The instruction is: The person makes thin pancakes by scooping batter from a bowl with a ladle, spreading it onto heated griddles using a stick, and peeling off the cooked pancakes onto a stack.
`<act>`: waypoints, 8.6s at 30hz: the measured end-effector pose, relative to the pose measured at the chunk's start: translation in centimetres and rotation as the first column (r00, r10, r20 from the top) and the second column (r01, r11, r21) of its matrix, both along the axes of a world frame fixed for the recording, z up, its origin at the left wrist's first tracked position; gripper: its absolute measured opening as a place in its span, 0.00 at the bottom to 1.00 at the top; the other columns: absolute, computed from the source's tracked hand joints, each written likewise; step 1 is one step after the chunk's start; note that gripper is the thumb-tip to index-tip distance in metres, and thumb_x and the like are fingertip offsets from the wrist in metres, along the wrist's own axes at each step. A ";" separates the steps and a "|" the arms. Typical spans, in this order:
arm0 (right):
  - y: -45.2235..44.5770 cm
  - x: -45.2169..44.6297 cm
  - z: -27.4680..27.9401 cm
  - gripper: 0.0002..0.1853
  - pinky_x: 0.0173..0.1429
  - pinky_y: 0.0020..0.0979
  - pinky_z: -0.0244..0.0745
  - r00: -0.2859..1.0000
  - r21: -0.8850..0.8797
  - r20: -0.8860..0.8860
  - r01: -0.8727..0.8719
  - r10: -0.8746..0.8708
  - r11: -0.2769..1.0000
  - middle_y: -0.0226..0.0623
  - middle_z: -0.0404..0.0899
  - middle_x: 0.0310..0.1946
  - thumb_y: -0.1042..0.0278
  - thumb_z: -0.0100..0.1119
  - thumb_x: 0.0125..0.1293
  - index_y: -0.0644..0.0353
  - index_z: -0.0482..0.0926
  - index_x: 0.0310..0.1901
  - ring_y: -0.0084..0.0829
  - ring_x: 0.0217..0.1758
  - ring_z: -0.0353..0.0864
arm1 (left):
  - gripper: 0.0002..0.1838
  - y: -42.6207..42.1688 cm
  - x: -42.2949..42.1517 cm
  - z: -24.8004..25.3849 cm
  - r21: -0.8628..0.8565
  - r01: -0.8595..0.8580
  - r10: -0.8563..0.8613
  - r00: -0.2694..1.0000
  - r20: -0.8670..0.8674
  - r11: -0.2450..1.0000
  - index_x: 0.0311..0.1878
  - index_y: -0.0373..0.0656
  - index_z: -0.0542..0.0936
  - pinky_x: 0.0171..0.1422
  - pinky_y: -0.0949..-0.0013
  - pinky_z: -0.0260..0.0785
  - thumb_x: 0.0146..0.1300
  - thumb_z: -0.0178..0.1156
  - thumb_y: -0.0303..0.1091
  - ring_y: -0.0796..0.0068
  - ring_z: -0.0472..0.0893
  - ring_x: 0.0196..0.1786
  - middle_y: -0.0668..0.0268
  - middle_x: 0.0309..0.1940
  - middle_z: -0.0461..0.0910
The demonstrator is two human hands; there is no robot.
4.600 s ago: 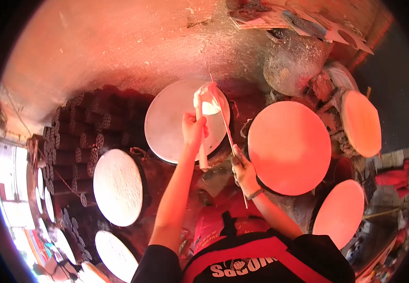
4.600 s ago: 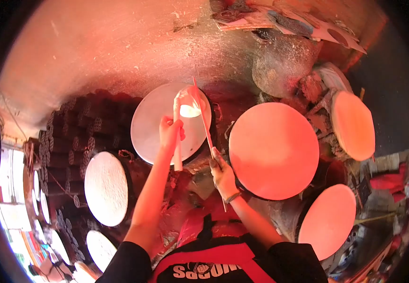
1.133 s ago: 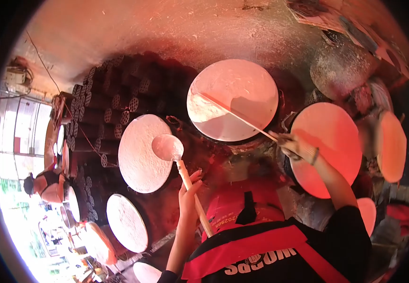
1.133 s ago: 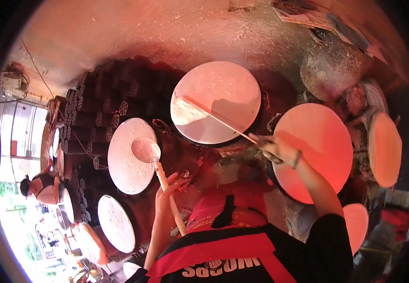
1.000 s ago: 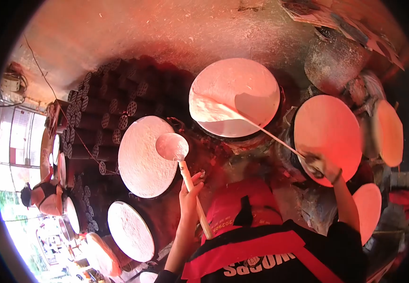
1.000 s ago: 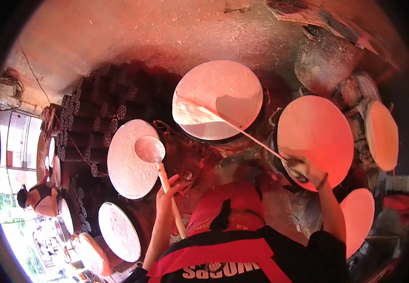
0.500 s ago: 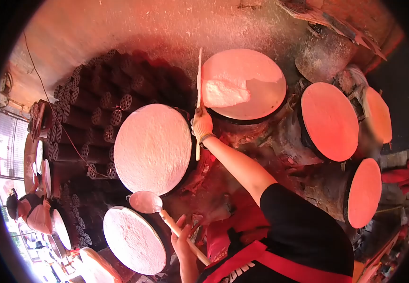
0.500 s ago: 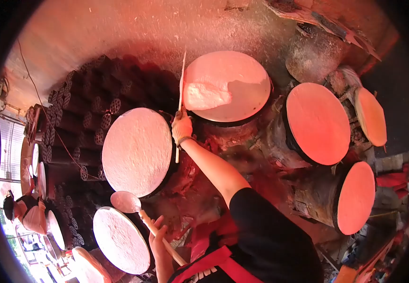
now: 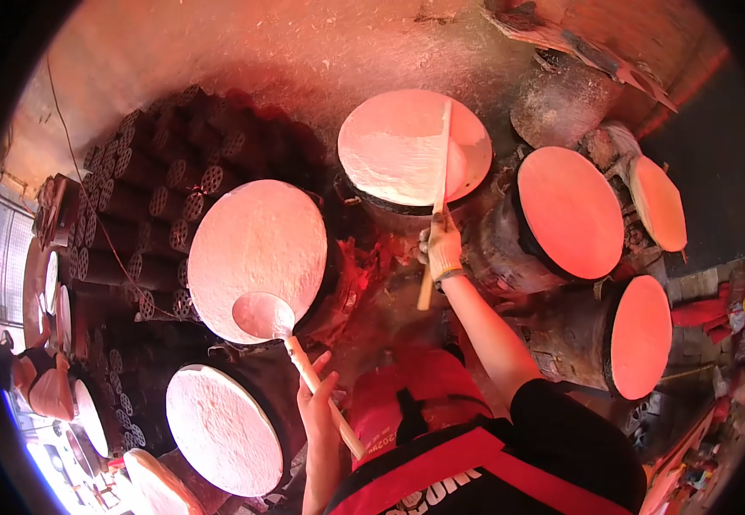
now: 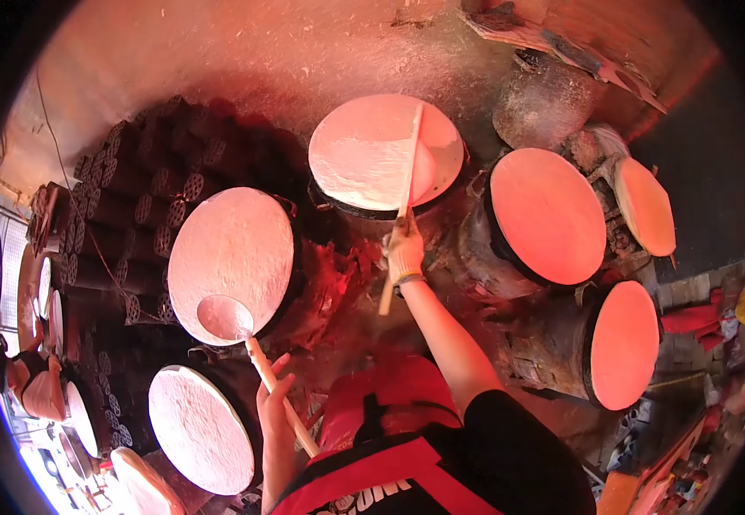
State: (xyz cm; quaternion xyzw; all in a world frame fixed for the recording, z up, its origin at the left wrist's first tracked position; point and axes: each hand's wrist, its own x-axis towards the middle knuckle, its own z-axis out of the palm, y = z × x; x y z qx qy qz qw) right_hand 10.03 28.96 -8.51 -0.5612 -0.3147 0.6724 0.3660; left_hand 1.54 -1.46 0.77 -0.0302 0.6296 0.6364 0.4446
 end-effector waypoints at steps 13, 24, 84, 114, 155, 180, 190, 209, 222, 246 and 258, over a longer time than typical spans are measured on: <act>-1.8 -0.2 -3.2 0.30 0.13 0.22 0.54 0.897 0.000 -0.368 -0.264 0.246 0.964 0.23 0.65 0.17 0.37 0.51 0.62 0.33 0.63 0.64 0.16 0.11 0.57 | 0.25 0.8 2.4 0.1 -0.021 -0.001 0.001 1.000 -0.006 1.000 0.61 0.38 0.69 0.29 0.77 0.71 0.57 0.56 0.23 0.82 0.75 0.29 0.64 0.49 0.78; 1.7 5.8 1.4 0.16 0.14 0.22 0.51 0.721 0.021 -0.310 -0.646 0.620 0.763 0.25 0.67 0.20 0.53 0.47 0.71 0.46 0.67 0.57 0.17 0.13 0.58 | 0.22 8.7 6.3 0.6 0.046 0.115 -0.111 0.991 -0.074 0.992 0.56 0.38 0.74 0.57 0.75 0.58 0.56 0.57 0.23 0.84 0.69 0.48 0.68 0.54 0.76; 10.8 20.6 -2.3 0.10 0.13 0.24 0.49 0.973 0.145 -0.221 -0.040 0.072 0.989 0.23 0.62 0.11 0.56 0.55 0.67 0.52 0.80 0.39 0.17 0.09 0.55 | 0.09 23.2 -0.1 4.1 0.388 0.230 -0.451 0.490 0.747 0.893 0.46 0.36 0.68 0.11 0.84 0.49 0.71 0.46 0.32 0.86 0.59 0.16 0.69 0.21 0.62; -12.6 27.9 1.6 0.30 0.60 0.33 0.69 0.823 0.427 0.551 -0.131 -0.142 0.894 0.50 0.68 0.61 0.66 0.52 0.62 0.52 0.62 0.67 0.44 0.61 0.72 | 0.09 19.3 4.5 1.5 0.253 0.523 -0.478 0.355 0.803 0.814 0.47 0.39 0.68 0.13 0.84 0.50 0.69 0.50 0.33 0.87 0.59 0.17 0.71 0.23 0.63; 7.9 84.7 25.3 0.15 0.33 0.23 0.70 0.798 0.433 0.503 0.099 -0.332 0.896 0.26 0.77 0.31 0.70 0.62 0.53 0.68 0.79 0.41 0.19 0.28 0.75 | 0.13 26.9 37.9 14.7 0.245 0.562 -0.507 0.375 0.776 0.790 0.53 0.28 0.66 0.15 0.82 0.56 0.70 0.43 0.27 0.83 0.62 0.20 0.66 0.28 0.64; 27.7 69.5 1.6 0.14 0.44 0.39 0.74 -0.104 0.486 0.818 -0.400 -0.565 0.777 0.32 0.75 0.34 0.66 0.61 0.48 0.50 0.77 0.40 0.37 0.43 0.76 | 0.11 48.5 35.6 12.2 0.283 0.839 -0.792 0.250 0.557 0.464 0.51 0.38 0.66 0.13 0.85 0.49 0.70 0.47 0.32 0.89 0.58 0.17 0.71 0.25 0.64; 18.0 73.4 4.3 0.10 0.43 0.41 0.74 -0.019 0.511 0.839 -0.317 -0.544 0.799 0.37 0.79 0.34 0.62 0.58 0.56 0.52 0.79 0.39 0.40 0.39 0.80 | 0.11 40.8 40.4 16.4 0.272 0.874 -0.873 0.278 0.400 0.402 0.51 0.35 0.67 0.13 0.85 0.50 0.68 0.49 0.28 0.87 0.60 0.17 0.70 0.25 0.65; -32.1 76.5 1.2 0.27 0.20 0.19 0.59 0.732 -0.087 -0.060 0.673 -0.679 0.734 0.27 0.76 0.24 0.42 0.49 0.67 0.49 0.72 0.61 0.17 0.17 0.65 | 0.13 24.7 71.9 -1.3 0.075 0.984 -0.983 -0.169 0.078 -0.163 0.50 0.36 0.70 0.16 0.76 0.59 0.61 0.50 0.24 0.82 0.65 0.17 0.71 0.18 0.65; -23.8 71.5 -2.7 0.26 0.40 0.32 0.73 0.569 0.467 0.492 0.466 -0.659 0.752 0.33 0.77 0.36 0.59 0.51 0.68 0.48 0.63 0.68 0.31 0.32 0.77 | 0.07 27.5 68.2 4.0 -0.241 0.782 0.166 -0.399 -0.902 0.574 0.34 0.42 0.77 0.38 0.56 0.67 0.53 0.52 0.22 0.53 0.75 0.37 0.58 0.29 0.73; -23.8 65.4 3.3 0.23 0.16 0.22 0.52 0.788 -0.078 -0.103 0.602 -0.607 0.795 0.18 0.60 0.15 0.55 0.55 0.67 0.46 0.69 0.63 0.15 0.12 0.56 | 0.09 8.1 39.8 -5.8 0.112 0.689 -0.603 0.529 0.597 0.716 0.32 0.46 0.69 0.14 0.82 0.46 0.64 0.59 0.36 0.89 0.56 0.12 0.78 0.16 0.60; -19.5 65.9 2.3 0.24 0.17 0.21 0.52 0.848 0.102 -0.034 0.529 -0.528 0.843 0.18 0.60 0.15 0.58 0.56 0.67 0.51 0.69 0.63 0.15 0.13 0.57 | 0.06 3.0 39.2 -9.5 -0.011 0.637 -0.519 0.637 0.570 0.771 0.36 0.44 0.71 0.19 0.81 0.55 0.63 0.59 0.32 0.84 0.64 0.20 0.73 0.24 0.68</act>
